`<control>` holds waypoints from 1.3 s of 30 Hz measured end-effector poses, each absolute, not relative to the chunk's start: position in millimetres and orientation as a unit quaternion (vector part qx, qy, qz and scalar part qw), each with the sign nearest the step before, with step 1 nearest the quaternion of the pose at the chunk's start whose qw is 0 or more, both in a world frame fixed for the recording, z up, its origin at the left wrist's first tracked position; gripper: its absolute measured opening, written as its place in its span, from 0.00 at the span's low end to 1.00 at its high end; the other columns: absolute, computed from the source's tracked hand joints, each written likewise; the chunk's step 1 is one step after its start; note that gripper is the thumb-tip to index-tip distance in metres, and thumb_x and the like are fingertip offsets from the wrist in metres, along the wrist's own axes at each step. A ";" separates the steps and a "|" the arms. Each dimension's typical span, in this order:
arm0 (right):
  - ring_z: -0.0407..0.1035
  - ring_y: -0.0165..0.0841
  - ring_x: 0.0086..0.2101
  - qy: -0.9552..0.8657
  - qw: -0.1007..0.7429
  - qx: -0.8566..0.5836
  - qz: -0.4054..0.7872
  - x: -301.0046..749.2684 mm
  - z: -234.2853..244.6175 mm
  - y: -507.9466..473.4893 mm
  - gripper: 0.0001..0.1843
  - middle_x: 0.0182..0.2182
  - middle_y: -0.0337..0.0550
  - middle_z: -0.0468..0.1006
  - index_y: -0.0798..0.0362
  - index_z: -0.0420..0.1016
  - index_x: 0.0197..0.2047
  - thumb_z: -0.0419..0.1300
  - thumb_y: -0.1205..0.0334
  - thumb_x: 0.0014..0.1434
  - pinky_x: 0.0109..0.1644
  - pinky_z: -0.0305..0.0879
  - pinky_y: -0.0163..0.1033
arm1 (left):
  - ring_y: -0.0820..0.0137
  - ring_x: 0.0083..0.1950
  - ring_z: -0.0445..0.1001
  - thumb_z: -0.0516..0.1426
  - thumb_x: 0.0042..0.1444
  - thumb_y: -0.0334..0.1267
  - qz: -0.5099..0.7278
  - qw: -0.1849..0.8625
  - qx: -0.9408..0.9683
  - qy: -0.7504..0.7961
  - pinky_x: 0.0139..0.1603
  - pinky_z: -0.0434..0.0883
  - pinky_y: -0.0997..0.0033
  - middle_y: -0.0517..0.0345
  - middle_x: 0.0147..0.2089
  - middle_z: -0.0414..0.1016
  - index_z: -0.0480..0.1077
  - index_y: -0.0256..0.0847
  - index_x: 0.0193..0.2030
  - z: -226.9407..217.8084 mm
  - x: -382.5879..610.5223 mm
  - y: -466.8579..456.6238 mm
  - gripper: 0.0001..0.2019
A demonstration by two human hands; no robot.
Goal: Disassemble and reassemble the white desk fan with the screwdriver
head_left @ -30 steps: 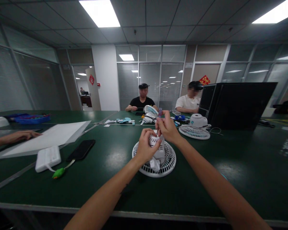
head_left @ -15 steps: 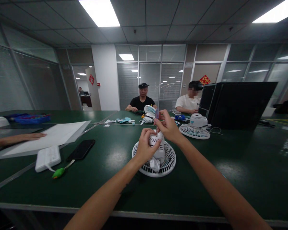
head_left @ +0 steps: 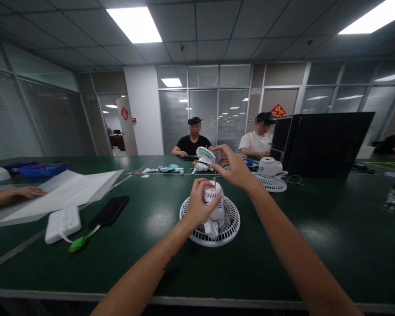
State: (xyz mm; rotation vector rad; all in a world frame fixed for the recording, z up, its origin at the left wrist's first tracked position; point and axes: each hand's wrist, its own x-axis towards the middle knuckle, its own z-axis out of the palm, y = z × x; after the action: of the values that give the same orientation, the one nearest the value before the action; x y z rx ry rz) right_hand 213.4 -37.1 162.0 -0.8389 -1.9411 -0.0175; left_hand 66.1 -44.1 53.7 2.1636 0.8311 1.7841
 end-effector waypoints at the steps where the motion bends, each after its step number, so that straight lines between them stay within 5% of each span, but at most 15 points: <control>1: 0.72 0.32 0.25 -0.794 0.505 -0.339 0.008 215.1 162.7 -37.3 0.20 0.32 0.39 0.75 0.50 0.65 0.49 0.64 0.60 0.55 0.31 0.69 0.38 | 0.62 0.51 0.69 0.64 0.50 0.32 0.607 0.108 0.734 0.285 0.56 0.66 0.58 0.53 0.47 0.65 0.67 0.42 0.41 54.0 66.2 -44.7 0.13; 7: 0.74 0.32 0.24 -0.766 0.548 -0.322 0.094 222.1 161.6 -40.1 0.22 0.30 0.38 0.75 0.49 0.61 0.50 0.63 0.56 0.55 0.23 0.68 0.33 | 0.62 0.49 0.70 0.63 0.51 0.33 0.612 0.098 0.733 0.280 0.54 0.67 0.59 0.54 0.44 0.68 0.65 0.43 0.36 55.1 66.0 -47.3 0.11; 39: 0.77 0.32 0.24 -0.777 0.538 -0.310 0.101 210.7 149.3 -36.5 0.22 0.34 0.41 0.77 0.50 0.59 0.50 0.62 0.59 0.56 0.21 0.67 0.31 | 0.62 0.49 0.70 0.64 0.49 0.30 0.614 0.097 0.735 0.272 0.53 0.66 0.62 0.54 0.44 0.69 0.64 0.42 0.37 54.5 65.7 -46.4 0.12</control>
State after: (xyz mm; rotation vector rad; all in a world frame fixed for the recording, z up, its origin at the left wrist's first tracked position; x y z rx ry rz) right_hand 210.7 -36.5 149.3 -0.7370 -1.8483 0.2413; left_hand 65.7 -46.4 54.5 2.1755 0.8055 1.8191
